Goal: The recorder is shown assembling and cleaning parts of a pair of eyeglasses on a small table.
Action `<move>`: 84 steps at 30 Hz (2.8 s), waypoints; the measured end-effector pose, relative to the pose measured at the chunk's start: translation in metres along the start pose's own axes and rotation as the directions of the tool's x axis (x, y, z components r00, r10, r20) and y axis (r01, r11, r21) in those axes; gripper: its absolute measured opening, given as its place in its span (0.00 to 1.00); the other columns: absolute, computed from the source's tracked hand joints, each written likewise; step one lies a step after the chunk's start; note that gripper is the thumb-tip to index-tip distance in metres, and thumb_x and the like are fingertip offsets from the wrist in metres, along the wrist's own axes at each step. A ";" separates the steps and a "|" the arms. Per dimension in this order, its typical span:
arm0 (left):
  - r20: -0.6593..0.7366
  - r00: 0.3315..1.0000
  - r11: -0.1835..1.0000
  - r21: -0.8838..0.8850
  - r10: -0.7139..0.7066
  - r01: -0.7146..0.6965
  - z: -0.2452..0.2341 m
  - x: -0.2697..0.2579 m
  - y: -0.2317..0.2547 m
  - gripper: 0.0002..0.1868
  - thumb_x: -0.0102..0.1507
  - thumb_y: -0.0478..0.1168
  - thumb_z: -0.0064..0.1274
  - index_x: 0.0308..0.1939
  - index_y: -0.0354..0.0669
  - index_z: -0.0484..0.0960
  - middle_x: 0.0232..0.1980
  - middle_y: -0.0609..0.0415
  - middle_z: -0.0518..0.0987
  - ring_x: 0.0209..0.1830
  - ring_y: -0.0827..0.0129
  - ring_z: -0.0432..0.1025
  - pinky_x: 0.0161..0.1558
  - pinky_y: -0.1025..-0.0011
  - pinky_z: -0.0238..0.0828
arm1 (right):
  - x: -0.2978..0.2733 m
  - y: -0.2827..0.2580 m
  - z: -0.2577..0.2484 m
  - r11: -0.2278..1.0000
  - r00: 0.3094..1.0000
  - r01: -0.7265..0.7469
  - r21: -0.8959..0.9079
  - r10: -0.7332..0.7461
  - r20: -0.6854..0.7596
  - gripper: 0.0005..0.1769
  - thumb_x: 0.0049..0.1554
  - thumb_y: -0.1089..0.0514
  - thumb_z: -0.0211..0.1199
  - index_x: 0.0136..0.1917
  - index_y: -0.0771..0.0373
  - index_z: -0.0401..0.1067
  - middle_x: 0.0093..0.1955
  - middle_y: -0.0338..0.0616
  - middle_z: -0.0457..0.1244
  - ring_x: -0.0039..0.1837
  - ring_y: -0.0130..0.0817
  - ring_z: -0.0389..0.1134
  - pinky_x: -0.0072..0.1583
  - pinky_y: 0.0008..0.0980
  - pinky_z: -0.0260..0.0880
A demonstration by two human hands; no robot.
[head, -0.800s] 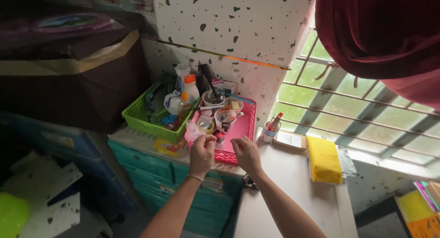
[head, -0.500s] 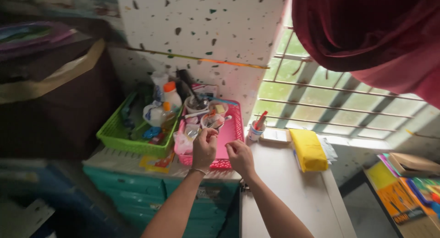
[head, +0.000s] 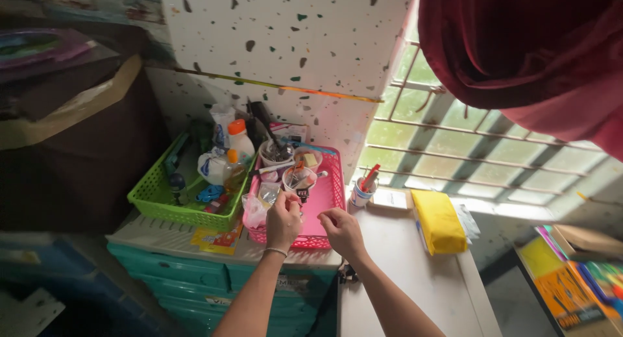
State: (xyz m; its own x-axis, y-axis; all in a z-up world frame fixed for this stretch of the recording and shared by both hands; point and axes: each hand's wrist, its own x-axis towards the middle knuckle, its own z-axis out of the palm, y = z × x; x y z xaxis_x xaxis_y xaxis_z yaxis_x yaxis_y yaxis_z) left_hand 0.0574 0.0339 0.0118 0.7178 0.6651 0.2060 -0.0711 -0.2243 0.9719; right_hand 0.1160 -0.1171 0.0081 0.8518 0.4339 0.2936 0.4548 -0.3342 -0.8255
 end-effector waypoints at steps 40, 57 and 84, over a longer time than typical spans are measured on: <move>0.021 0.921 0.864 0.339 0.389 -0.373 0.003 0.010 -0.009 0.08 0.62 0.36 0.48 0.44 0.41 0.76 0.44 0.42 0.81 0.41 0.46 0.77 0.42 0.54 0.74 | 0.065 0.048 -0.014 0.958 0.989 -0.088 0.273 0.052 0.135 0.12 0.59 0.57 0.62 0.52 0.64 0.80 0.42 0.47 0.72 0.43 0.30 0.71 0.47 0.32 0.72; -0.011 0.954 0.868 0.418 0.299 -0.267 0.006 0.007 0.003 0.07 0.61 0.36 0.50 0.42 0.42 0.76 0.44 0.44 0.80 0.41 0.45 0.76 0.42 0.53 0.73 | 0.227 0.080 0.022 0.659 0.955 0.237 -0.714 -0.291 0.049 0.12 0.52 0.56 0.62 0.49 0.59 0.78 0.52 0.51 0.68 0.61 0.51 0.67 0.59 0.47 0.69; 0.001 0.962 0.869 0.429 0.274 -0.248 0.008 0.008 -0.001 0.07 0.62 0.39 0.49 0.42 0.43 0.76 0.45 0.44 0.80 0.42 0.45 0.77 0.43 0.52 0.74 | 0.191 0.025 -0.044 0.584 0.899 0.288 -0.759 -0.439 0.004 0.09 0.55 0.62 0.55 0.40 0.64 0.76 0.45 0.53 0.68 0.52 0.53 0.70 0.54 0.46 0.71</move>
State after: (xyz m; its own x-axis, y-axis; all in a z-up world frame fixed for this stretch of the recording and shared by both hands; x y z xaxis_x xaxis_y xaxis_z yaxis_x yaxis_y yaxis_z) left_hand 0.0687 0.0341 0.0113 0.6712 0.5778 0.4644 0.0579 -0.6654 0.7443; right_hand 0.3014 -0.0797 0.0649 0.5648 0.5397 0.6243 0.7086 -0.7049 -0.0316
